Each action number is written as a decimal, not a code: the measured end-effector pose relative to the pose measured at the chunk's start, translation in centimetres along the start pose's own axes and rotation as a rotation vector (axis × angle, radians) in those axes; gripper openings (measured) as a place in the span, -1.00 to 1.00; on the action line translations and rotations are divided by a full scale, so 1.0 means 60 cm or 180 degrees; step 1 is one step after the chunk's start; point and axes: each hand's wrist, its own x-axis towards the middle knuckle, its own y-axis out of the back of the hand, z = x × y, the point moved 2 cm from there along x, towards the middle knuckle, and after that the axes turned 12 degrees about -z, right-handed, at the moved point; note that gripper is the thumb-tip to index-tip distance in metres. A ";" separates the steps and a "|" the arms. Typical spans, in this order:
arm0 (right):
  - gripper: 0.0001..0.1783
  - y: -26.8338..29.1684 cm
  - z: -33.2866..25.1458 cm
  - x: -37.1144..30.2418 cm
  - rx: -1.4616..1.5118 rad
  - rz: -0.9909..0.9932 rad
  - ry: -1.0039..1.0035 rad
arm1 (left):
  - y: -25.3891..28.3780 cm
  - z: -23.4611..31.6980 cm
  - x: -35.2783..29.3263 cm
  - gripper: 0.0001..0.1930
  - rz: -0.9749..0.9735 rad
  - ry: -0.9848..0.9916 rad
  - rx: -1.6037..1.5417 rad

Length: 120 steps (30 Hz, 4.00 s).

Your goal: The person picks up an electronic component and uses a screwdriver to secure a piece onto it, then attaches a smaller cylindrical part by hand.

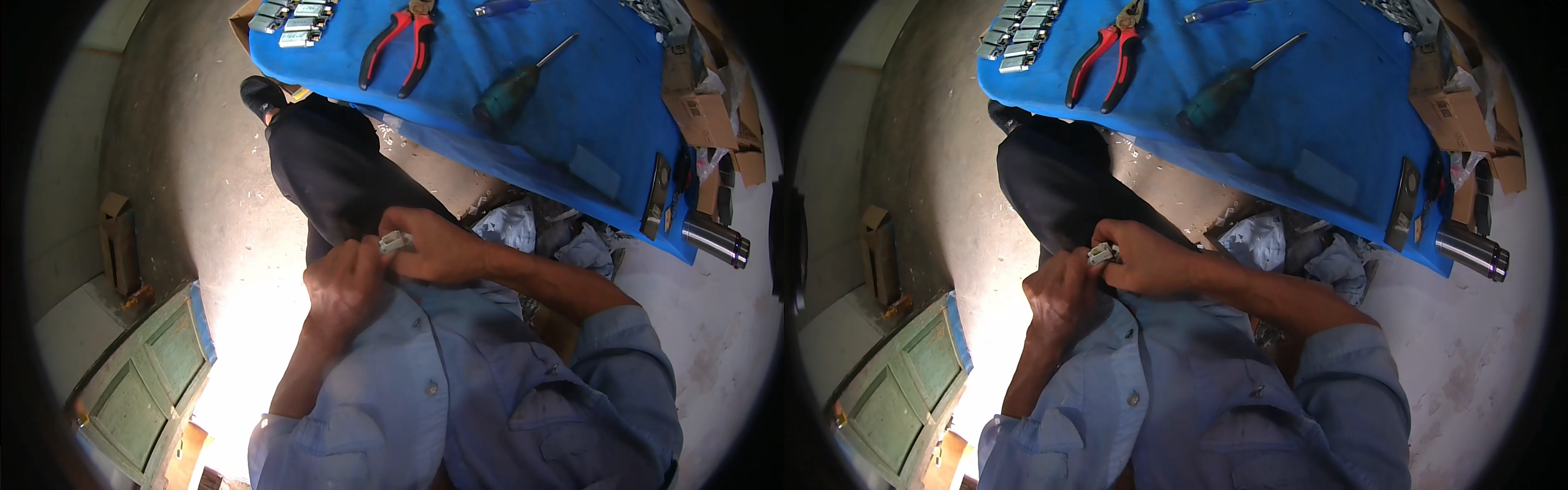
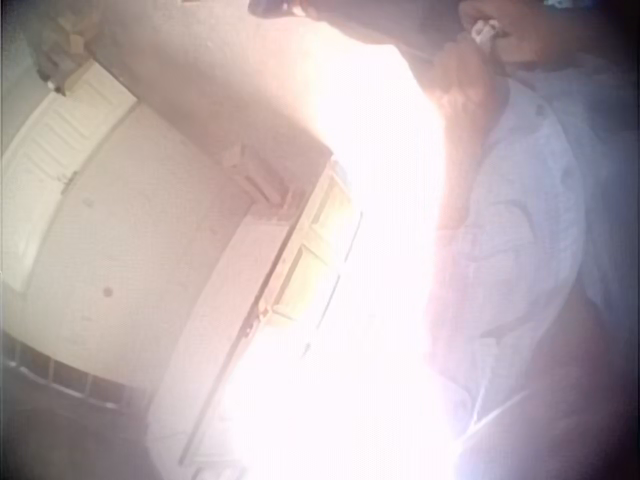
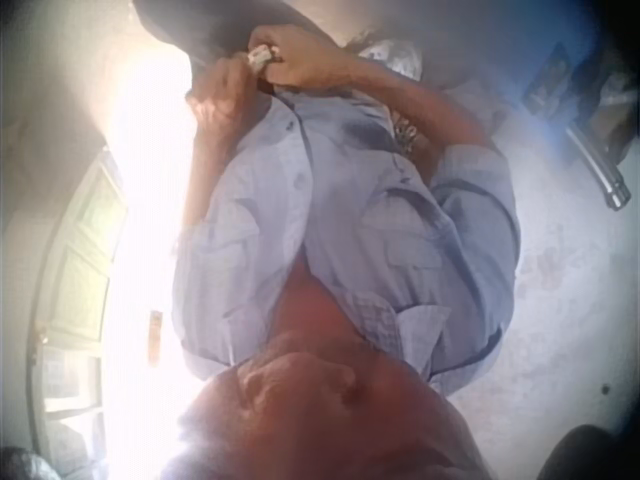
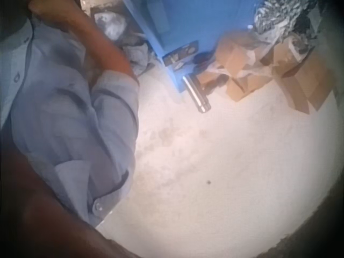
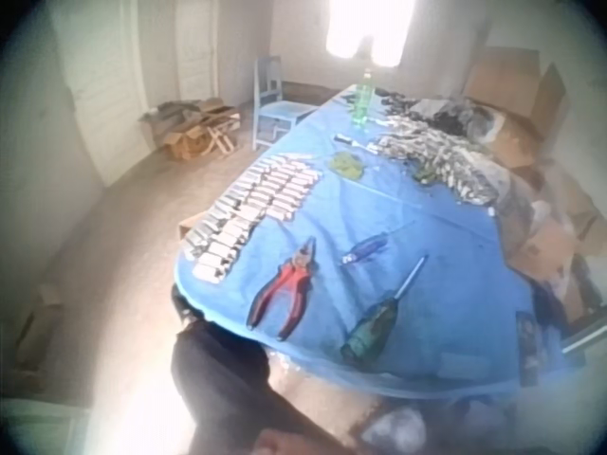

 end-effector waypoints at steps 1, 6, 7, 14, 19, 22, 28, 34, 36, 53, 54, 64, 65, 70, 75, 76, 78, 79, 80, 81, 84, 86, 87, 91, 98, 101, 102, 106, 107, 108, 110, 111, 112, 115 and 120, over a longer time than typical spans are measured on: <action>-0.69 0.000 0.000 -0.001 0.0002 0.0012 0.0004 | -0.001 0.001 0.000 -0.86 0.0022 -0.0037 0.0039; -0.70 0.001 -0.007 -0.003 0.0173 0.0009 -0.0022 | -0.005 0.005 -0.005 -0.86 0.0006 0.0221 0.0024; -0.70 0.000 -0.007 -0.003 0.0192 0.0015 -0.0008 | -0.008 0.008 -0.008 -0.86 0.0013 0.0306 -0.0023; -0.69 -0.006 0.005 -0.003 0.0010 0.0046 0.0157 | -0.027 0.016 -0.021 -0.87 0.0144 0.0443 -0.0215; -0.66 -0.007 0.004 -0.009 -0.0118 -0.0098 0.0149 | -0.016 0.015 -0.027 -0.83 0.0035 0.0205 -0.0052; -0.65 -0.003 -0.008 -0.014 0.0024 -0.0087 0.0055 | 0.022 0.011 -0.008 -0.82 -0.0522 -0.0011 0.0157; -0.65 0.004 -0.020 -0.020 -0.0086 -0.0082 -0.0001 | 0.037 0.007 0.013 -0.77 -0.0096 -0.0392 0.0505; -0.65 0.008 -0.023 -0.023 0.0216 -0.0057 0.0069 | 0.009 0.002 -0.005 -0.82 -0.0164 -0.0211 0.0418; -0.64 0.011 -0.021 -0.024 0.0320 -0.0047 0.0044 | 0.000 0.006 -0.005 -0.82 -0.0031 -0.0118 0.0239; -0.39 -0.005 -0.016 -0.016 0.0622 0.0463 0.0329 | -0.035 0.029 -0.008 -0.76 0.0614 0.0220 -0.0457; -0.37 -0.010 -0.010 -0.011 0.0507 0.0643 0.0386 | -0.033 0.031 -0.005 -0.77 0.0599 0.0305 -0.0465; -0.39 -0.022 0.002 -0.010 0.0026 0.1015 0.0684 | -0.034 0.030 -0.018 -0.83 0.0301 0.0722 -0.1082; -0.42 -0.021 0.002 -0.011 0.0007 0.1047 0.0644 | -0.037 0.031 -0.016 -0.80 0.0388 0.0731 -0.1102; -0.51 -0.032 0.007 -0.013 -0.0432 0.1283 0.0723 | -0.023 0.059 -0.008 -0.75 -0.0048 0.0555 -0.0790; -0.61 -0.031 0.008 -0.003 -0.1299 0.1617 0.1130 | -0.018 0.069 0.003 -0.77 -0.0018 0.0830 -0.1152; -0.64 -0.031 0.002 -0.005 -0.1237 0.1642 0.1152 | -0.019 0.069 0.002 -0.78 -0.0046 0.0939 -0.1249; -0.67 -0.029 -0.001 -0.008 -0.1149 0.1677 0.1331 | -0.019 0.070 0.001 -0.79 -0.0059 0.0845 -0.1093; -0.67 -0.027 -0.001 -0.011 -0.1122 0.1683 0.1489 | -0.018 0.068 0.000 -0.81 -0.0040 0.0645 -0.0840; -0.68 -0.026 -0.001 -0.013 -0.1088 0.1682 0.1651 | -0.017 0.068 -0.002 -0.82 -0.0023 0.0452 -0.0580; -0.68 -0.024 0.000 -0.015 -0.1041 0.1636 0.1662 | -0.015 0.066 -0.003 -0.83 -0.0057 0.0518 -0.0608; -0.70 -0.019 -0.003 -0.028 -0.0912 0.1426 0.1445 | -0.007 0.062 0.000 -0.92 0.0021 0.0680 -0.0816; -0.71 -0.020 -0.010 -0.040 -0.0819 0.1196 0.0982 | 0.001 0.057 0.012 -0.91 0.0303 0.0739 -0.1100; -0.72 -0.020 -0.011 -0.044 -0.0853 0.1190 0.0994 | 0.002 0.053 0.011 -0.91 0.0279 0.0802 -0.1108; -0.73 -0.020 -0.010 -0.043 -0.1013 0.1275 0.1240 | -0.001 0.042 0.001 -0.88 0.0117 0.1099 -0.1279; -0.72 -0.005 0.003 -0.030 -0.1442 0.1558 0.1623 | -0.011 0.052 0.005 -0.71 -0.0228 0.1680 -0.2481; -0.72 0.011 0.021 -0.023 -0.1979 0.1666 0.1610 | -0.003 0.064 0.013 -0.64 -0.0206 0.2102 -0.3390; -0.71 0.012 0.023 -0.021 -0.1896 0.1624 0.1608 | -0.001 0.063 0.014 -0.63 -0.0249 0.2123 -0.3545; -0.70 0.010 0.027 -0.019 -0.1425 0.1552 0.1493 | 0.016 0.052 0.021 -0.62 -0.0487 0.2290 -0.4061; -0.69 0.008 0.025 -0.018 -0.1278 0.1551 0.1441 | 0.023 0.048 0.023 -0.61 -0.0555 0.2352 -0.4165; -0.70 0.008 0.023 -0.020 -0.1051 0.1498 0.1303 | 0.026 0.043 0.022 -0.60 -0.0598 0.2375 -0.4077; -0.71 0.011 0.019 -0.029 -0.0600 0.1397 0.1019 | 0.029 0.034 0.019 -0.59 -0.0693 0.2414 -0.3902; -0.71 0.012 0.017 -0.030 -0.0402 0.1345 0.0969 | 0.030 0.031 0.020 -0.57 -0.0654 0.2338 -0.3768; -0.72 0.013 0.015 -0.031 -0.0204 0.1293 0.0919 | 0.031 0.029 0.022 -0.55 -0.0615 0.2262 -0.3633; -0.72 0.015 0.005 -0.036 0.0389 0.1177 0.0767 | 0.036 0.020 0.031 -0.51 -0.0537 0.2079 -0.3293; -0.73 0.017 -0.002 -0.041 0.0883 0.1047 0.0735 | 0.028 0.007 0.028 -0.78 -0.0450 0.2013 -0.2897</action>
